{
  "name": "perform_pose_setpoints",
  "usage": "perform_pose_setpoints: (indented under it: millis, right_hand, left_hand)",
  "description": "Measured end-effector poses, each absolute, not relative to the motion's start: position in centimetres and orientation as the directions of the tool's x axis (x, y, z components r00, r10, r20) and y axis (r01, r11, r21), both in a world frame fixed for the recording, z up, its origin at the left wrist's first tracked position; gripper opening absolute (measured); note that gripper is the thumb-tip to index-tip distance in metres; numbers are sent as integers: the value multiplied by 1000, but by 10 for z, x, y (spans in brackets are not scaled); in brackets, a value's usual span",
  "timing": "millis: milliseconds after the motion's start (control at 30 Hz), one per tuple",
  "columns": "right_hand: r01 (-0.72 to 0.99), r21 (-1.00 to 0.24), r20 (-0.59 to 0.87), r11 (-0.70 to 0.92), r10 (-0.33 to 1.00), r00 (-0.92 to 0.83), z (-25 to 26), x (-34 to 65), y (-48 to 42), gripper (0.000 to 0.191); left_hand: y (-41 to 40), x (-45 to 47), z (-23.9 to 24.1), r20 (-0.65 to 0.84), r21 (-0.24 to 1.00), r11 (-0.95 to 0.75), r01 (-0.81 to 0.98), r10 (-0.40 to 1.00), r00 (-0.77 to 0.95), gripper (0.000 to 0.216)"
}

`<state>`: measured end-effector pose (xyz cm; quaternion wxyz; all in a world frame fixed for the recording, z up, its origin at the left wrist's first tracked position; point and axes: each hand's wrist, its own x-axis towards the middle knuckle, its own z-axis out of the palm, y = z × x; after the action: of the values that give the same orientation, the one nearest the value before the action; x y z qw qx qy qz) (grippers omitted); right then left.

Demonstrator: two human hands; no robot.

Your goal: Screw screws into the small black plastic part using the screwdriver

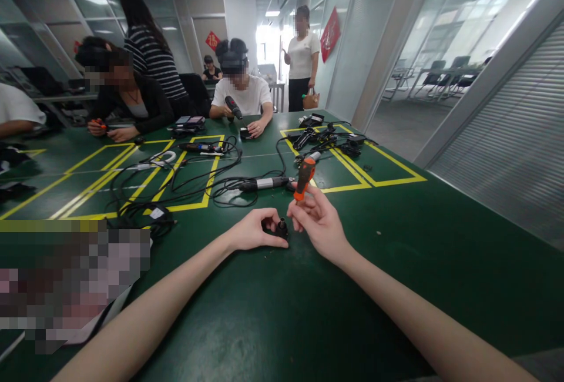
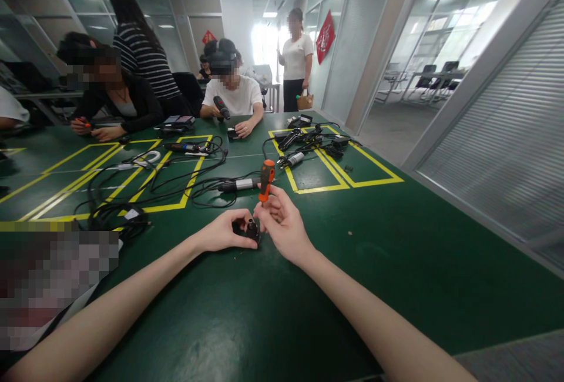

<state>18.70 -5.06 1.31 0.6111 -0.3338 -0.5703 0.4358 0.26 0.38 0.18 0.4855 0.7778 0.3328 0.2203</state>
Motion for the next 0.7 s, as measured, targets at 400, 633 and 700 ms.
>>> perform_pose_setpoints:
  millis: [400,633,700]
  right_hand:
    - [-7,-899,437,438,899,37,22,193,-52,36]
    - [-93,-912,404,400,914,-37,23,193,-55,43]
    - [-99,-917,391,386,919,-44,24,192,-56,40]
  left_hand:
    - [4,4,3,27,906,-304,295,737,676,41]
    - [4,3,1,30,910,-301,286,734,678,41]
    - [4,3,1,29,908,-304,290,734,679,40]
